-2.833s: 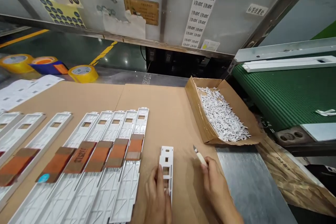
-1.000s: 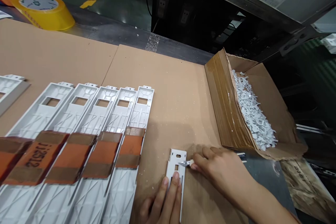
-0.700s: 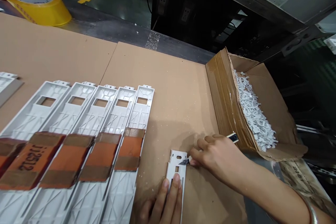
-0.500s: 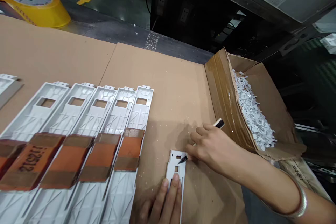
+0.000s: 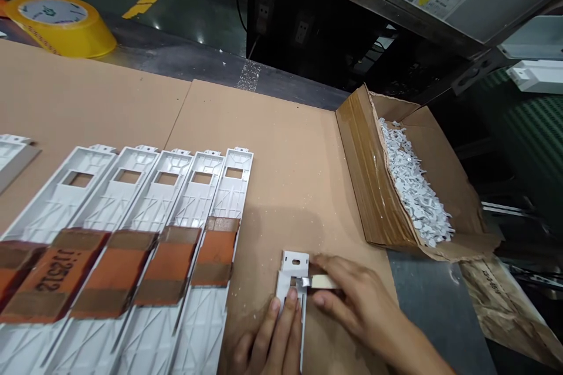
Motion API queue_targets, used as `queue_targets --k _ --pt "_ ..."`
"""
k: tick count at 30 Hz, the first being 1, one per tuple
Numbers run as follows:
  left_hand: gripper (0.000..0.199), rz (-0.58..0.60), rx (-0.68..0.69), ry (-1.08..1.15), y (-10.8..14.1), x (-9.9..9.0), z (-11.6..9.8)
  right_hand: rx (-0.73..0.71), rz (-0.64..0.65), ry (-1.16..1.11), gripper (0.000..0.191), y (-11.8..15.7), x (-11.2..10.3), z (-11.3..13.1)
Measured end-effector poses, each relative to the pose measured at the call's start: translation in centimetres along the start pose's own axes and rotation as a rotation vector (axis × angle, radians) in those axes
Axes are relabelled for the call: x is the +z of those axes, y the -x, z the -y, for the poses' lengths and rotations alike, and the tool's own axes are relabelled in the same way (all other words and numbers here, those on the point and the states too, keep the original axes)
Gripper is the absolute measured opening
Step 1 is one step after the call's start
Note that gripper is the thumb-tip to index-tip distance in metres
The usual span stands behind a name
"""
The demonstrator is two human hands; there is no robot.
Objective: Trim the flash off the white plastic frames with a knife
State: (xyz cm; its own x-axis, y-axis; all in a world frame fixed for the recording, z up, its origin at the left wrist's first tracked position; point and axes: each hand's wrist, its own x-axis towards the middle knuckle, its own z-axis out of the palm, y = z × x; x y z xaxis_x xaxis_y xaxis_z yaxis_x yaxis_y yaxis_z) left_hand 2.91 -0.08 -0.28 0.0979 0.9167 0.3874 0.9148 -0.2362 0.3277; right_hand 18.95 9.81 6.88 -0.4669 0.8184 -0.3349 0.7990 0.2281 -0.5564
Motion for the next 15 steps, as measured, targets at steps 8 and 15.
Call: queue_targets --k 8,15 --pt "0.026 0.045 0.059 0.054 0.8 0.1 0.6 0.011 -0.051 -0.275 0.031 1.8 3.2 1.4" --pt "0.041 0.240 0.399 0.165 0.2 -2.2 2.8 0.271 -0.422 -0.514 0.029 7.2 2.2 -0.1"
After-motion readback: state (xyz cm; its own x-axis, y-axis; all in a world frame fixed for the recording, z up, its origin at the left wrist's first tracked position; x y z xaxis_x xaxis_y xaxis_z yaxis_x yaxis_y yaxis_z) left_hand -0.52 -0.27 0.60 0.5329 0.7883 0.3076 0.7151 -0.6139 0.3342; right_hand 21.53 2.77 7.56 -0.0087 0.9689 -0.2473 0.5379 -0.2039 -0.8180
